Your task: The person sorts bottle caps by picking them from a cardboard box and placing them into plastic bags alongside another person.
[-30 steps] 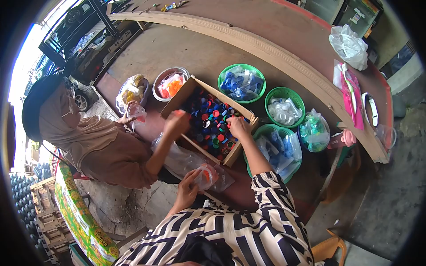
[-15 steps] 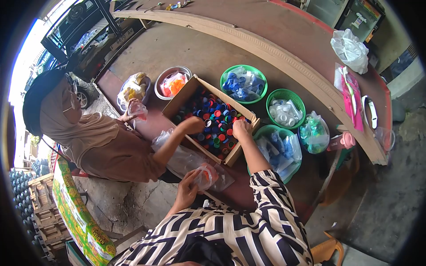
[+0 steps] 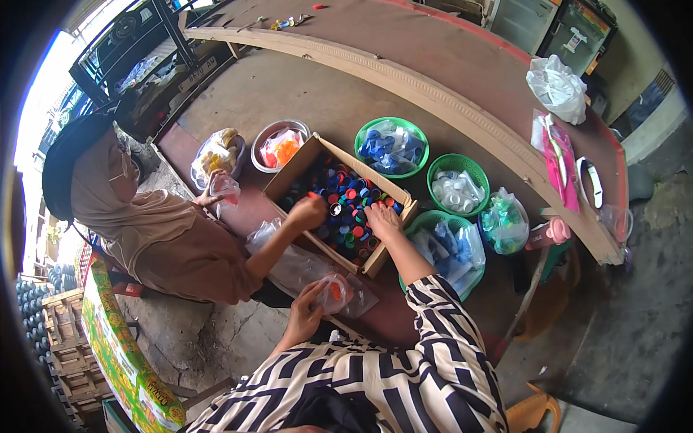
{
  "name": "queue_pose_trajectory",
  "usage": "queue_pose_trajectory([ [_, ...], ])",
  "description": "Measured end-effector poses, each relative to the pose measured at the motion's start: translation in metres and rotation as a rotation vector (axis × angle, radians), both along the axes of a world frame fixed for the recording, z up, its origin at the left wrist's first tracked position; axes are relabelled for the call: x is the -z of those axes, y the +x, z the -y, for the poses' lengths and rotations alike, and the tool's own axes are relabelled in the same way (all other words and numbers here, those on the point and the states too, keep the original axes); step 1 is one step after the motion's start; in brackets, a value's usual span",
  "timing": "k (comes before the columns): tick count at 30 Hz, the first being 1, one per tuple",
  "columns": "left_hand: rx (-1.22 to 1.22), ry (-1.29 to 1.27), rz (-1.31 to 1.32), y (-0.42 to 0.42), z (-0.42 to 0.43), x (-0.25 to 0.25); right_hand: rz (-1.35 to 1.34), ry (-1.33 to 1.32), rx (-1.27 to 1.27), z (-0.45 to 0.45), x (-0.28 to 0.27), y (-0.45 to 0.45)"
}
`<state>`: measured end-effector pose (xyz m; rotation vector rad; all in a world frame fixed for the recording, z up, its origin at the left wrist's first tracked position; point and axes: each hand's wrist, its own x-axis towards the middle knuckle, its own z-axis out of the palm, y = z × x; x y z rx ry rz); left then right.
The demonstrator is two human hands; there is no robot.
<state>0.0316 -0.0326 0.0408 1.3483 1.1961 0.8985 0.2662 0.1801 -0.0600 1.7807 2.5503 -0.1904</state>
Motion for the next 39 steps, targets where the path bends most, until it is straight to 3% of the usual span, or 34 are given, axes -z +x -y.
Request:
queue_pose_trajectory([
  [8, 0.015, 0.036, 0.002, -0.002, 0.003, -0.003, -0.024, -0.009, -0.084, -0.001, 0.006, 0.003],
  [16, 0.020, 0.017, -0.003, -0.006, 0.005, -0.002, -0.098, -0.210, 0.078, -0.003, -0.007, 0.003],
  [25, 0.021, 0.090, -0.027, -0.007, 0.007, -0.001, -0.126, -0.073, 0.065, 0.005, -0.022, 0.000],
  [29, 0.016, 0.068, -0.033, -0.010, 0.010, -0.002, -0.116, -0.171, 0.136, 0.000, -0.016, -0.002],
  [31, 0.017, 0.097, -0.053, -0.011, 0.010, -0.002, -0.195, -0.066, 0.122, 0.008, -0.026, -0.002],
  [35, 0.016, 0.098, -0.043, -0.012, 0.010, 0.002, -0.232, -0.138, 0.161, 0.007, -0.034, -0.004],
  [39, 0.013, 0.107, -0.034, -0.012, 0.009, 0.003, -0.365, -0.076, 0.152, -0.002, -0.013, -0.001],
])
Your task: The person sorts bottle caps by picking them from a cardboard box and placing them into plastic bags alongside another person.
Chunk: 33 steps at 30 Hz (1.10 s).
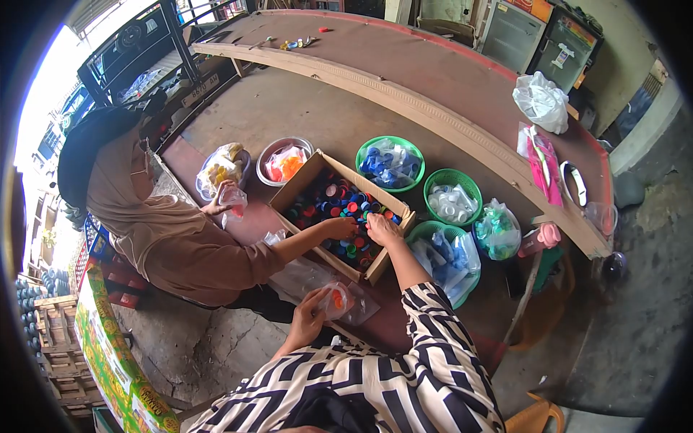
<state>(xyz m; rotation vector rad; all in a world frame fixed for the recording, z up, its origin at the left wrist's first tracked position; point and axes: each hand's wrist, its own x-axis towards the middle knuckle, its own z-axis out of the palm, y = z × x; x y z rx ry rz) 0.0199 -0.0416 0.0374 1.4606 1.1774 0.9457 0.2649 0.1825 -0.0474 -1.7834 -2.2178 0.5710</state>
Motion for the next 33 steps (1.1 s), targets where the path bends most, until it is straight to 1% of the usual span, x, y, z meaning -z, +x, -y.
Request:
queue_pose_trajectory([
  [2, 0.000, 0.005, 0.001, 0.000, 0.000, 0.000, -0.042, 0.018, 0.013, -0.005, 0.011, 0.003],
  [4, 0.008, 0.025, 0.002, 0.000, -0.001, 0.000, -0.170, 0.060, 0.027, -0.004, 0.006, 0.005],
  [5, 0.009, 0.027, 0.002, -0.001, -0.001, -0.001, -0.170, 0.062, 0.027, -0.003, 0.003, 0.004],
  [7, 0.024, -0.005, -0.013, -0.002, -0.001, -0.002, -0.250, 0.179, -0.049, -0.010, 0.020, 0.010],
  [8, 0.026, -0.002, -0.012, -0.002, -0.002, -0.002, -0.249, 0.182, -0.048, -0.012, 0.026, 0.012],
  [10, 0.029, 0.014, -0.037, -0.002, -0.001, -0.002, -0.363, 0.217, -0.085, -0.014, 0.026, 0.012],
  [11, 0.028, 0.017, -0.037, -0.002, -0.001, -0.003, -0.362, 0.220, -0.086, -0.014, 0.026, 0.012],
  [13, 0.023, -0.016, 0.005, -0.001, 0.001, -0.004, -0.553, -0.020, 0.050, -0.009, 0.010, 0.008],
  [15, 0.027, -0.015, -0.003, -0.002, 0.000, -0.003, -0.527, -0.021, 0.045, 0.004, -0.014, 0.002],
  [16, 0.033, -0.020, -0.011, -0.002, 0.000, -0.003, -0.501, -0.026, 0.043, 0.009, -0.015, 0.002],
  [18, 0.036, -0.027, -0.004, -0.002, 0.000, -0.002, -0.587, 0.013, 0.058, 0.025, -0.012, -0.001],
  [20, 0.033, -0.036, 0.004, -0.001, -0.002, -0.001, -0.746, 0.074, 0.039, 0.050, -0.008, -0.004],
  [22, 0.018, -0.057, 0.011, 0.002, -0.003, -0.001, -0.886, 0.062, 0.039, 0.078, -0.004, -0.007],
  [24, 0.024, -0.020, -0.010, 0.003, -0.006, 0.003, -0.843, -0.001, 0.110, 0.110, -0.018, -0.009],
  [26, 0.035, 0.016, -0.035, 0.005, -0.009, 0.006, -0.942, 0.029, 0.130, 0.139, -0.035, -0.016],
  [28, 0.053, 0.162, -0.111, 0.006, -0.014, 0.006, -0.883, 0.160, 0.121, 0.161, -0.050, -0.024],
  [30, 0.057, 0.169, -0.116, 0.009, -0.019, 0.009, -0.904, 0.214, 0.103, 0.178, -0.061, -0.032],
  [32, 0.061, 0.179, -0.121, 0.013, -0.021, 0.005, -0.854, 0.277, 0.063, 0.194, -0.085, -0.043],
  [33, 0.069, 0.140, -0.105, 0.015, -0.022, -0.002, -0.765, 0.372, 0.005, 0.197, -0.094, -0.046],
])
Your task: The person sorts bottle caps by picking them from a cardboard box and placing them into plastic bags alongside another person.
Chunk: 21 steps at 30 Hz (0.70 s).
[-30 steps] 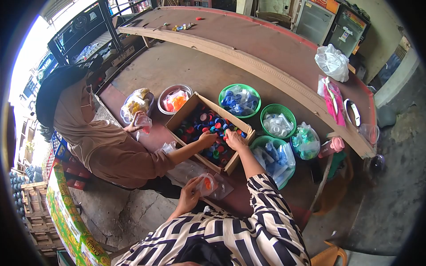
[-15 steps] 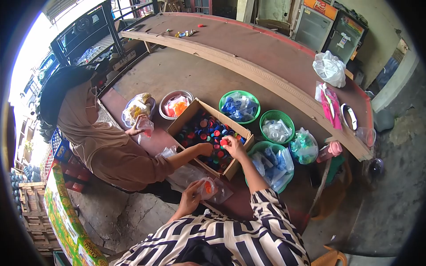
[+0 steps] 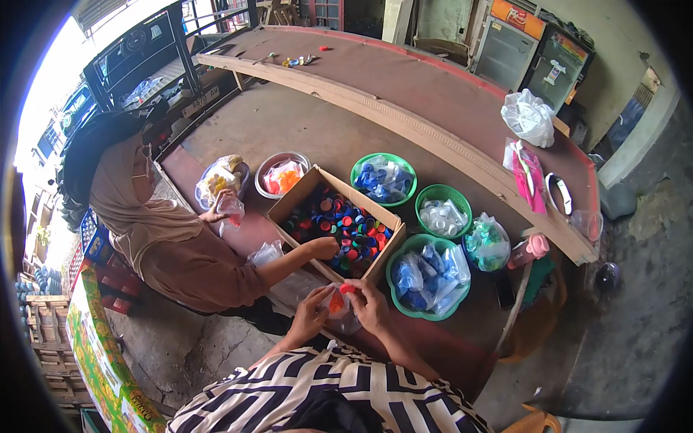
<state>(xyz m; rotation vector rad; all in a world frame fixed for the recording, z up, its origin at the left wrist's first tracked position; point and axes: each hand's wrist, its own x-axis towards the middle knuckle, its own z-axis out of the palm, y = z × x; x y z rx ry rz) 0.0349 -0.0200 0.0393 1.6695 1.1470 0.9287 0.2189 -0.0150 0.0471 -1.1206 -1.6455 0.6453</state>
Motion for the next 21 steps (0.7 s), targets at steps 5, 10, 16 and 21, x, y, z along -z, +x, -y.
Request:
queue_pose_trajectory([
  [5, 0.020, -0.021, 0.056, 0.007, -0.005, 0.000, 0.220, -0.015, -0.114, 0.007, 0.008, -0.004],
  [10, 0.011, 0.010, 0.025, 0.006, -0.004, -0.002, 0.513, 0.035, -0.106, 0.013, 0.000, -0.004],
  [16, 0.014, 0.065, -0.028, 0.005, -0.003, -0.002, 0.515, -0.039, -0.133, 0.011, -0.007, -0.005],
  [21, 0.005, 0.060, -0.054, 0.004, 0.000, -0.001, 0.310, -0.210, -0.182, 0.005, -0.014, -0.001],
])
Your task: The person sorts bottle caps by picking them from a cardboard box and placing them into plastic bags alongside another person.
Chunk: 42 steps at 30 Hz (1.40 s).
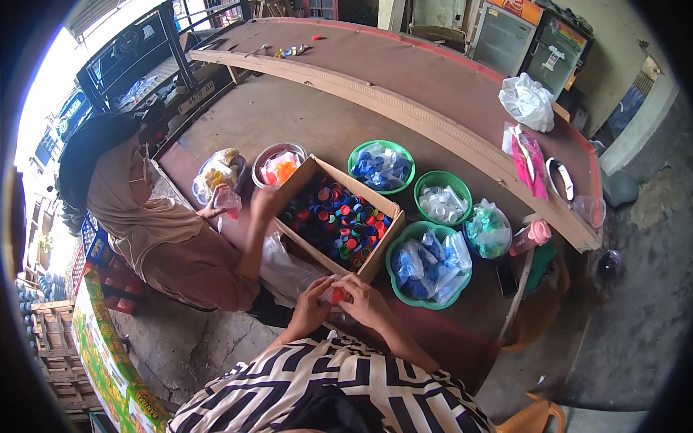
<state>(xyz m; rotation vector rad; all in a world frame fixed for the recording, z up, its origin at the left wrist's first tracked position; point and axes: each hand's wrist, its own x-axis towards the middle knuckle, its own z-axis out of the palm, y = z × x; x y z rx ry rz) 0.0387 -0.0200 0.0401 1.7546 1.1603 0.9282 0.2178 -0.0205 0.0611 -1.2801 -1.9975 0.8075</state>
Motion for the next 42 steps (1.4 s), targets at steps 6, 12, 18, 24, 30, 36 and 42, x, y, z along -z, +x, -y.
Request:
queue_pose_trajectory([
  [6, -0.002, -0.057, -0.008, 0.000, 0.003, -0.005, -0.169, -0.113, -0.034, -0.008, 0.009, 0.007],
  [12, -0.007, -0.064, 0.002, -0.002, 0.003, 0.008, -0.181, -0.029, 0.119, -0.028, 0.012, 0.023],
  [18, -0.002, -0.124, 0.013, -0.003, 0.007, 0.006, -0.051, 0.144, 0.328, -0.089, 0.053, 0.055],
  [24, 0.000, -0.156, 0.013, -0.004, 0.009, -0.001, 0.323, 0.191, 0.295, -0.171, 0.103, 0.055],
  [30, -0.032, -0.179, 0.062, -0.003, 0.009, -0.006, 1.019, -0.164, 0.256, -0.195, 0.116, 0.034],
  [36, -0.036, -0.197, 0.088, 0.000, 0.009, 0.006, 1.120, -0.100, 0.157, -0.191, 0.117, 0.038],
  [42, -0.010, -0.123, 0.037, -0.002, 0.007, 0.006, 1.091, -0.285, 0.128, -0.201, 0.130, 0.033],
])
